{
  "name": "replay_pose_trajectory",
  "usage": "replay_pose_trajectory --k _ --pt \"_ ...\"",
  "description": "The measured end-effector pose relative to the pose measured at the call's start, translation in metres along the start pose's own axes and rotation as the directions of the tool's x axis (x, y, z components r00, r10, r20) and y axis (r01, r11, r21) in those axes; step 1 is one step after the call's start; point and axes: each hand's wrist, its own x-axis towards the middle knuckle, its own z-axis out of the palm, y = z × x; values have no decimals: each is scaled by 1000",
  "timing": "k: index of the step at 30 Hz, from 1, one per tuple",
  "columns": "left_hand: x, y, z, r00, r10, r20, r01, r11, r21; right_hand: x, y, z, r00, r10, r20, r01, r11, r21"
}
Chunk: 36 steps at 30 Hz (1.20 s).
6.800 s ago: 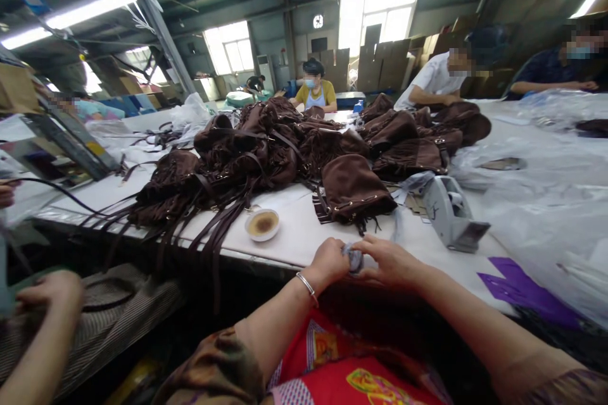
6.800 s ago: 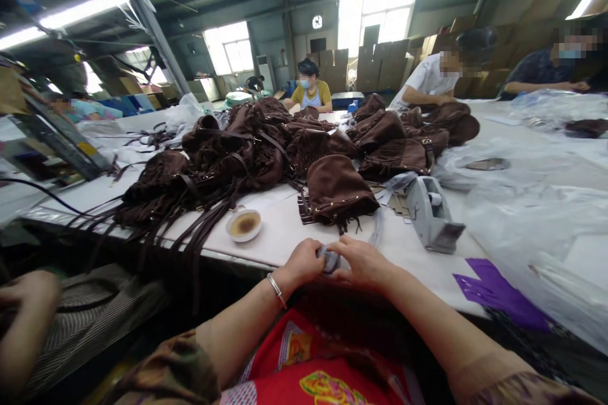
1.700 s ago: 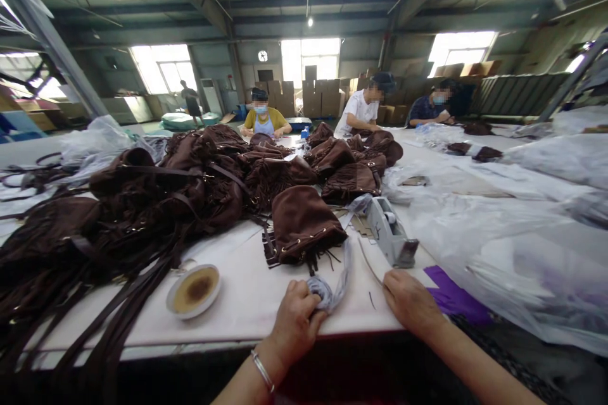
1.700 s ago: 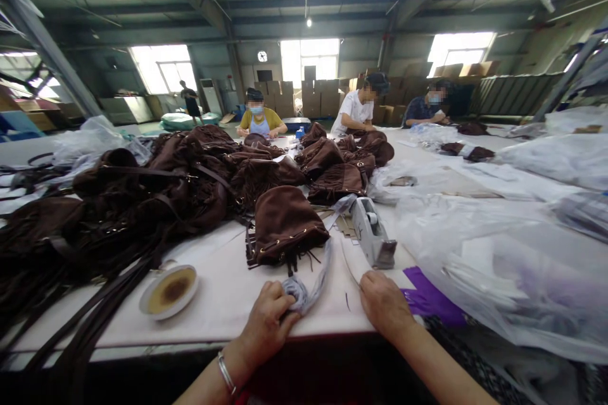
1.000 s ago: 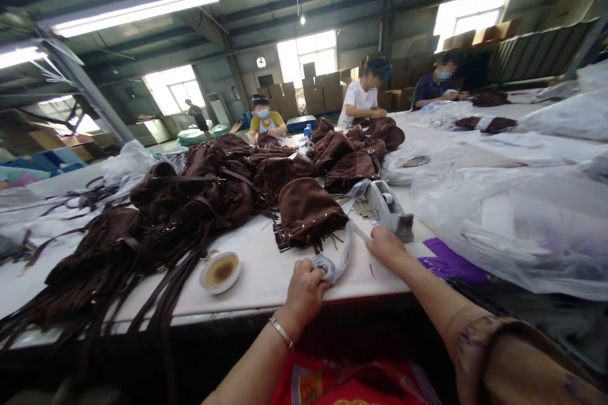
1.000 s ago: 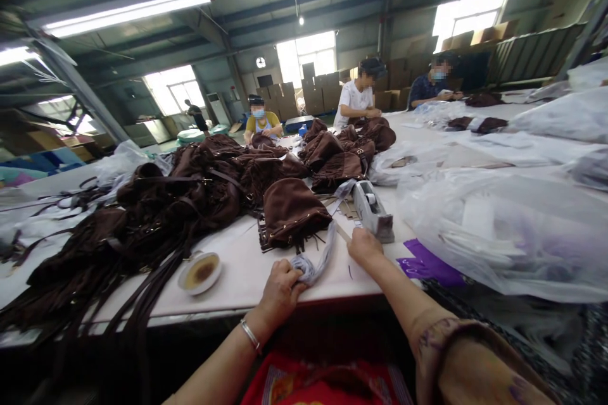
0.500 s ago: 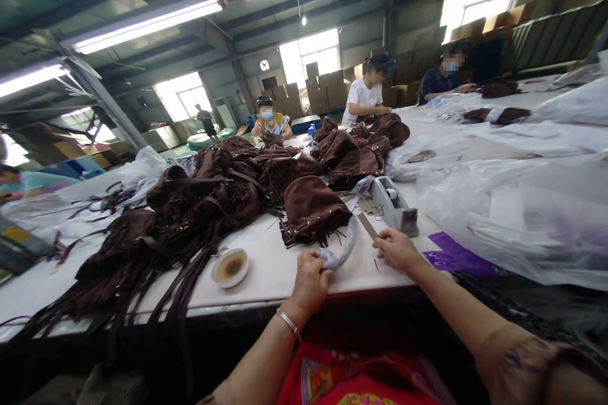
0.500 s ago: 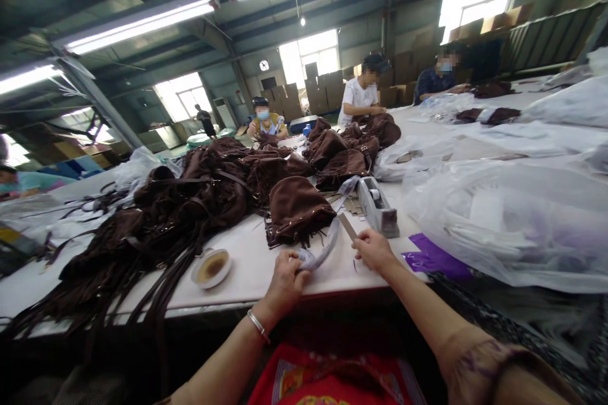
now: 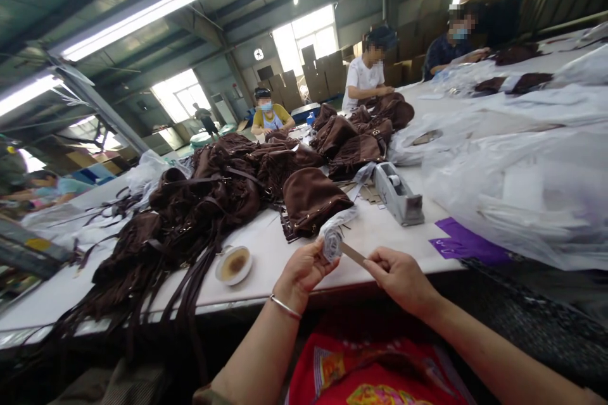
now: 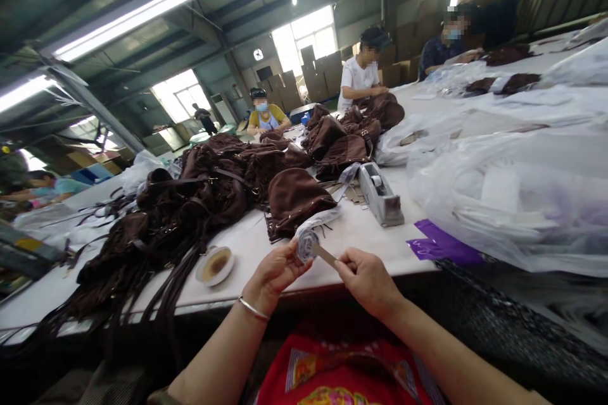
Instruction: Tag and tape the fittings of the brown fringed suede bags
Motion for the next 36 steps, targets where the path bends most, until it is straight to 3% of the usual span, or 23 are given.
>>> replay_pose_trajectory --k 8,17,30,36 --pt "-1 -4 -5 1000 6 -14 -7 1000 -19 9 -9 20 999 43 -22 -44 998 -46" --pt "-1 -8 -5 999 42 26 -42 999 -16 9 -14 19 997 15 -76 -30 979 -202" --pt "0 -11 -11 996 82 40 -81 996 -26 13 -15 23 998 27 -64 -38 981 -188" --pt "1 -13 -13 993 107 50 -107 994 1 7 -17 25 998 -51 30 52 997 -52"
